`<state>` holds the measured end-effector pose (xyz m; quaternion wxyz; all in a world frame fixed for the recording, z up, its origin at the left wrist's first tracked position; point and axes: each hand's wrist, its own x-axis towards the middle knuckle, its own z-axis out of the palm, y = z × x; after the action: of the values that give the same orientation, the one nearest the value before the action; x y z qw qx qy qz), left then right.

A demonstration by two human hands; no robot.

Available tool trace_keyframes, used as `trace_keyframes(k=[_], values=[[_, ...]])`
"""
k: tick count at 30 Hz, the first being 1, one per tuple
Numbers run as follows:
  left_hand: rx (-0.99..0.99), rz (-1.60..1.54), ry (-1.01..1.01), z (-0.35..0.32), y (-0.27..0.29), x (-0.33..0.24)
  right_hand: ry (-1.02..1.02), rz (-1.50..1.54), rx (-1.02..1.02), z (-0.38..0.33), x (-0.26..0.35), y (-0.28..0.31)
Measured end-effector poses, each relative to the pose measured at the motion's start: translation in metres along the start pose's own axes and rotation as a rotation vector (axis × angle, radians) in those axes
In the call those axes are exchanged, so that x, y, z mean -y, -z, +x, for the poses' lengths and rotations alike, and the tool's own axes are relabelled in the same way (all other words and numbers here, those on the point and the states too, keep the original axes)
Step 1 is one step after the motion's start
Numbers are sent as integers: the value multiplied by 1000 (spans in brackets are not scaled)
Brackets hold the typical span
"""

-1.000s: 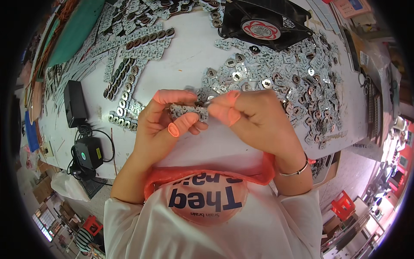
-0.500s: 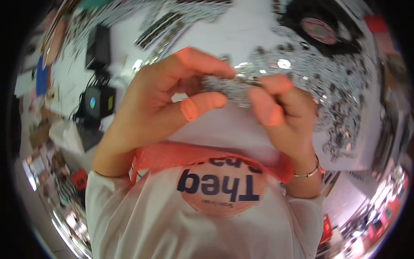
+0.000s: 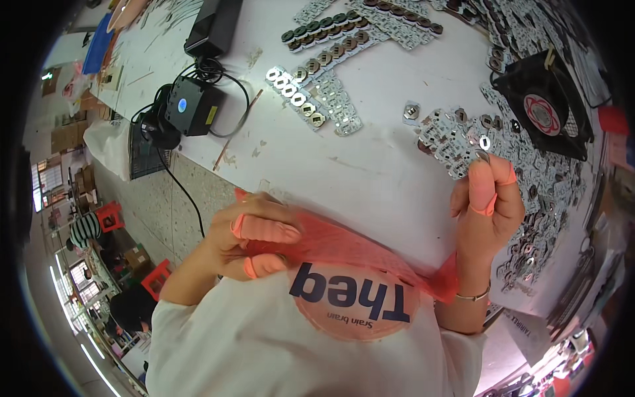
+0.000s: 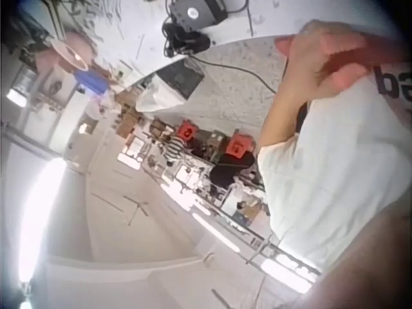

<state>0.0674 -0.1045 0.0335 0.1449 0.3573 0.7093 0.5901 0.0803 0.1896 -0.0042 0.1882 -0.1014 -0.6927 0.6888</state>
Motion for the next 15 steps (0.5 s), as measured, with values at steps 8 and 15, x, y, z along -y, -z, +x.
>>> trace_keyframes(k=[8,15], values=[[165,-342,953,-56,47,-37,-1,-43,23,3,-1,-1],[256,997,224,-14,48,-27,67,-93,101,1,2,-4]])
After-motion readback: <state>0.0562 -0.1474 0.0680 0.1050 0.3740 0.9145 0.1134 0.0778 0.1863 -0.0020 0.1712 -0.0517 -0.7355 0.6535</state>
